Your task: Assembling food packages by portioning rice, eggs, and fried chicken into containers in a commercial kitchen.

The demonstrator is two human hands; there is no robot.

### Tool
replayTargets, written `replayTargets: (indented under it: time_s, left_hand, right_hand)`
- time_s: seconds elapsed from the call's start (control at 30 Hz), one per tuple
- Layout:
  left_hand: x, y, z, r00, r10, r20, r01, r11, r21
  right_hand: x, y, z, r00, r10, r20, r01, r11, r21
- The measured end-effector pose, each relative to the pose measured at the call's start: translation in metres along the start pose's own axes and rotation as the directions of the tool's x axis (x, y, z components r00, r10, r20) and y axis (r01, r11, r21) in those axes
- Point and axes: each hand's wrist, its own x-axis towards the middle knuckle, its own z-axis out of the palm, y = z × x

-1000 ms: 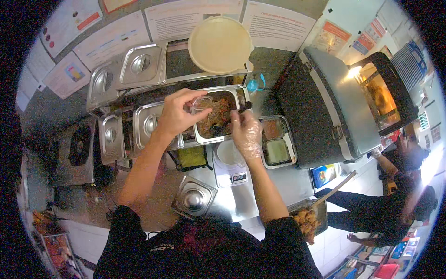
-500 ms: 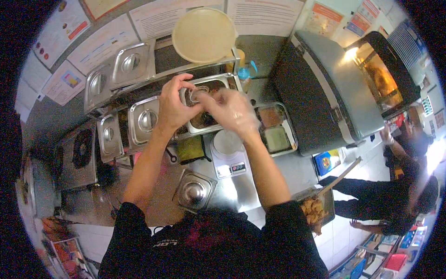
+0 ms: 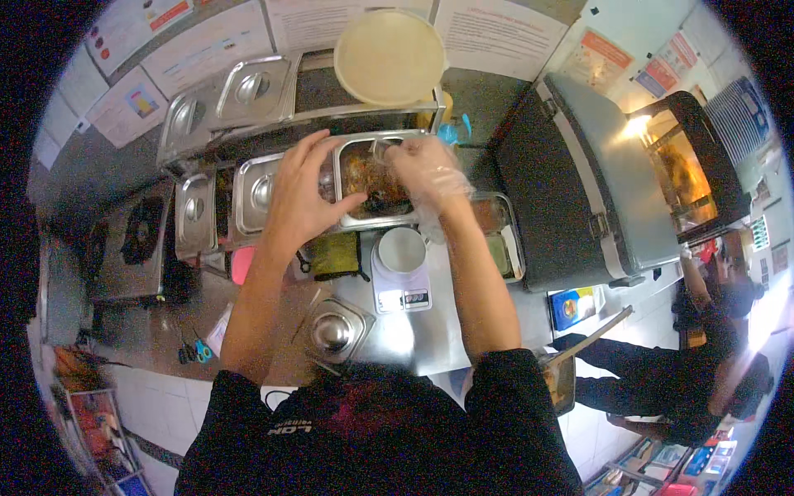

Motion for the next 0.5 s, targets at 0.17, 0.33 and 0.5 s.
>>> replayTargets:
  time_s: [0.17,0.33,0.5]
  left_hand:
    - [-0.033,0.023,-0.02,0.994,0.006,-0.108,-0.018,0.993,-0.115]
    - [-0.106,0.048,-0.027,0.903,-0.012,0.429,0.251,0.826,-0.505]
    - [-0.223,0.052,0.083,0.709,-0.078,0.701,0.445,0.82,-0.36]
  right_hand:
    - [-0.026,-0.001,-0.013,0.999,0.02,0.042,-0.029,0.973,0.231]
    - [-0.095,0.007,-0.044,0.98,-0.077,0.184,0.052,0.989,0.137]
    - [-0.119,0.064,-0.02,0.935,0.011,0.354,-0.059,0.99,0.125]
